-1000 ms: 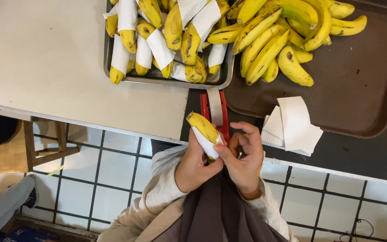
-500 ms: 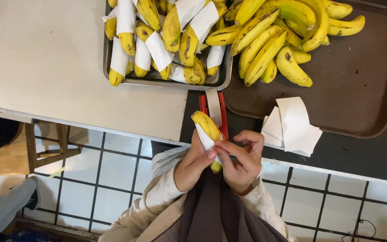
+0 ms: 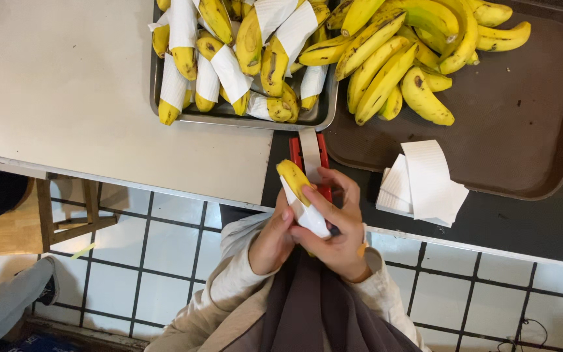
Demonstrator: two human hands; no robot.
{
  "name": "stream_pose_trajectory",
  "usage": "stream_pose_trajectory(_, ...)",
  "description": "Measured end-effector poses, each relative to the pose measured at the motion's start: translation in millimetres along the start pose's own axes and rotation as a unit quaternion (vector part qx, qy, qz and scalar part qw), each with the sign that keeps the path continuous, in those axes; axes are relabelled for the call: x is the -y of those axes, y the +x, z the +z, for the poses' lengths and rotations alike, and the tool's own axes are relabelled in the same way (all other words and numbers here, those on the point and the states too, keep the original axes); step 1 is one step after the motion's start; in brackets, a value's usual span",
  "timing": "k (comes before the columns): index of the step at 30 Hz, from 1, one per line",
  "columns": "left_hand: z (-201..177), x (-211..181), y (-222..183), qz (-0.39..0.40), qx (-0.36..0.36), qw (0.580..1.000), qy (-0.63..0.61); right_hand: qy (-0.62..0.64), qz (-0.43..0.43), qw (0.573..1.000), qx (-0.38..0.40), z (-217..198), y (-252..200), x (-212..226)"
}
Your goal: The person wraps bananas in white paper by hand and secures each wrap with tape from a red dispenser, then places the wrapped items onto a metal tray.
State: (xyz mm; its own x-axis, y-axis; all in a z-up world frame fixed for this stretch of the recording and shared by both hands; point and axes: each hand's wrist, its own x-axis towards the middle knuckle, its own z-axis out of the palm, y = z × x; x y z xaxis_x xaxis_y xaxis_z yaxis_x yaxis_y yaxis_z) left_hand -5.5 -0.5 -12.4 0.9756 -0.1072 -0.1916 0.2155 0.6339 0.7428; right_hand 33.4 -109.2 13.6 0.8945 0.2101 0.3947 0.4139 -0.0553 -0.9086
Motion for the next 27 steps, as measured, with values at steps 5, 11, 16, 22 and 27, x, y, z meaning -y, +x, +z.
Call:
stream_pose_trajectory(5,10.6,-13.5,6.5,0.061,0.013,0.998,0.002,-0.077,0.049,0.995,0.049,6.3,4.1,18.7)
stream_pose_trajectory(11,10.6,-22.5,3.8,0.084,0.064,0.994,0.008,-0.359,-0.106,0.919,0.124,5.0,-22.2,0.9)
stream_pose_trajectory(16,-3.6,-16.0,11.5,0.029,0.051,0.995,-0.084,-0.247,-0.052,0.957,0.146,12.0,-16.7,-9.6)
stream_pose_trajectory(22,-27.5,-44.0,46.5,0.11,-0.189,0.972,-0.084,-0.101,0.031,0.994,0.01,-13.5,-5.0,16.9)
stream_pose_trajectory(27,-66.3,-77.5,74.2,0.244,-0.266,0.93,0.064,-0.183,0.071,0.977,-0.082,-48.7,-12.5,11.5)
